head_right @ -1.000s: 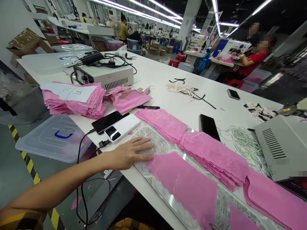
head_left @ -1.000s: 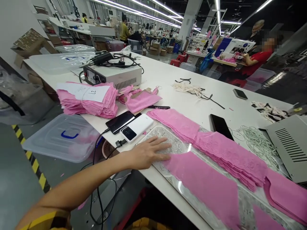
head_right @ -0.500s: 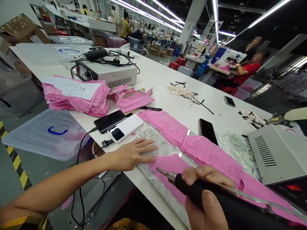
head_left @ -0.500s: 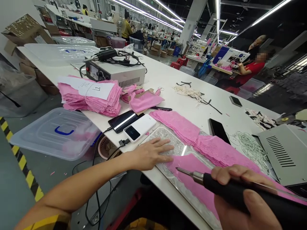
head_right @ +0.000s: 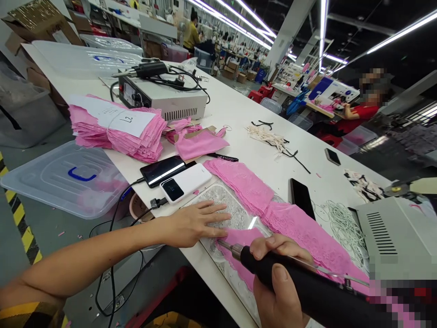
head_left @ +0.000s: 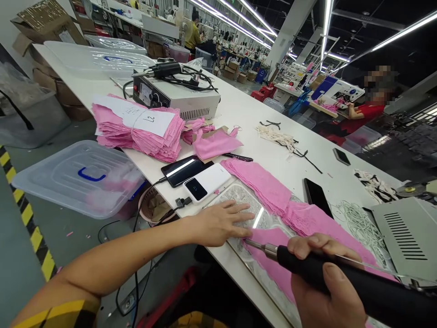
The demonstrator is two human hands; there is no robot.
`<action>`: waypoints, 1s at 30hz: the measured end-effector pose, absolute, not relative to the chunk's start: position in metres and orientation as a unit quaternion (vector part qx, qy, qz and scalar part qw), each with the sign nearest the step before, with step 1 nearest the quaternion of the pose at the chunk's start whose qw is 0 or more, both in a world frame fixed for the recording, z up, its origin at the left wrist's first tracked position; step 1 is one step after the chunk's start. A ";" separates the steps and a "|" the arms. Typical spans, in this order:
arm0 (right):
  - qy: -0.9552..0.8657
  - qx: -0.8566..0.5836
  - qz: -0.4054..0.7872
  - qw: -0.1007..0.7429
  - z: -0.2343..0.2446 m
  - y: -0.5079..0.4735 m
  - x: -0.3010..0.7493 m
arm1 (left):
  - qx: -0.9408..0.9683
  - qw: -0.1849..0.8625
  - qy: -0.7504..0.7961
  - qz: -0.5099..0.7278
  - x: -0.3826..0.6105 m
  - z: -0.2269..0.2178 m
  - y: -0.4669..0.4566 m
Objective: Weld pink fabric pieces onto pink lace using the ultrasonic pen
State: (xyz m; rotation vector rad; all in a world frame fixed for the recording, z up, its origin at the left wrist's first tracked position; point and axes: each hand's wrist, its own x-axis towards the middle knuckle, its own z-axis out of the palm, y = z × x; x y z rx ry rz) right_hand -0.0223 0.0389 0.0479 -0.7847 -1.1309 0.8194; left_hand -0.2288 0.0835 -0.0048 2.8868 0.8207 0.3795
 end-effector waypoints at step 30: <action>-0.504 -0.363 0.317 0.716 0.060 0.046 0.002 | 0.947 0.059 0.255 0.186 -0.233 -0.014 0.084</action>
